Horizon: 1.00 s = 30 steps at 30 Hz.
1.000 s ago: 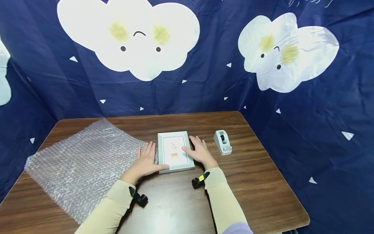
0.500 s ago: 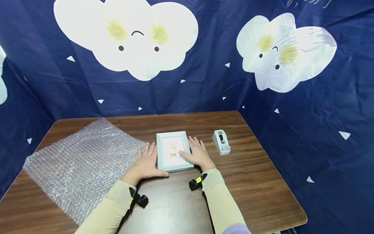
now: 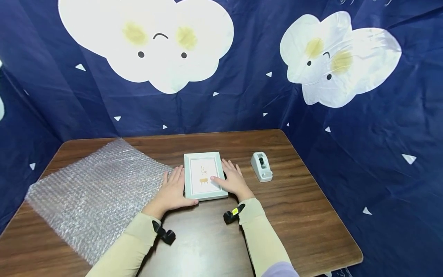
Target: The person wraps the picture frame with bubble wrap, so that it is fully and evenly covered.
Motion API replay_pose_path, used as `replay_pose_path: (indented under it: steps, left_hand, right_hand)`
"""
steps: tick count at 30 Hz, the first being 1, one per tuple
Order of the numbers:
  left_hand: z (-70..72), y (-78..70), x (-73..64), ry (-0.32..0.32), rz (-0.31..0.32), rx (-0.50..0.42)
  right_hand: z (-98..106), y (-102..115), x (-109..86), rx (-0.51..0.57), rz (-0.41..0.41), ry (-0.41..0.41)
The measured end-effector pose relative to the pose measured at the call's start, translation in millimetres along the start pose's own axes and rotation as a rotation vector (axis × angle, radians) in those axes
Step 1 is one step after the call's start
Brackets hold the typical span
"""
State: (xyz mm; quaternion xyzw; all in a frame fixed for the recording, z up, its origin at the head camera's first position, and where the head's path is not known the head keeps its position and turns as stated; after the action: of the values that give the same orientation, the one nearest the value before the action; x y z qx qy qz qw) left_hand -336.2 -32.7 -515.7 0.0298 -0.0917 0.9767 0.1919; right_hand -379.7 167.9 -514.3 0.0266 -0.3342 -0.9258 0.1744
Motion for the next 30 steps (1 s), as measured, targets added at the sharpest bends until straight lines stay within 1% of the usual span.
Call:
replay_pose_path:
  steps: [3, 5, 9, 14, 20, 25, 28, 30]
  left_hand:
    - [6.8, -0.6, 1.5, -0.047, -0.006, -0.006]
    - [9.0, -1.1, 1.5, -0.068, -0.012, -0.008]
    - [8.3, -0.6, 0.3, -0.085, -0.011, 0.005]
    - [9.2, 0.6, -0.6, -0.106, 0.003, 0.010]
    - [14.5, -1.1, -1.5, -0.123, 0.006, -0.011]
    - [24.0, -2.1, -1.9, -0.163, -0.001, -0.005]
    - [30.9, -1.0, -1.9, -0.190, 0.000, -0.006]
    - [36.0, 0.1, -1.2, -0.215, 0.002, -0.013]
  right_hand:
    - [5, 4, 1.8, 0.064, 0.018, -0.026]
    - [5, 5, 2.0, 0.112, 0.014, -0.027]
    - [3, 5, 1.1, 0.214, -0.012, -0.029]
    - [3, 8, 0.2, 0.334, -0.032, -0.071]
    - [2, 11, -1.8, 0.526, -0.063, -0.112]
    - [6, 19, -1.1, 0.636, -0.028, -0.143]
    - [9, 28, 1.6, 0.698, 0.016, -0.138]
    - [11, 34, 5.2, 0.736, 0.020, -0.133]
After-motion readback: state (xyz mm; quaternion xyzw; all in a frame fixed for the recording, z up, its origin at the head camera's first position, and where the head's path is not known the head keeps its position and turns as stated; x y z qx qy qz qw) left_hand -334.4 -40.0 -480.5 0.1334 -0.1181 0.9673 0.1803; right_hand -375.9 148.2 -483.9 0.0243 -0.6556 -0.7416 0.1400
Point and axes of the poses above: each hand's wrist, its own x-axis towards the middle knuckle, its own z-axis out of the back of the hand, y = z × x, the point moved 10 cm from there along x, towards the middle knuckle, and after that the axes turned 9 degrees about x, right-handed, at the moved point
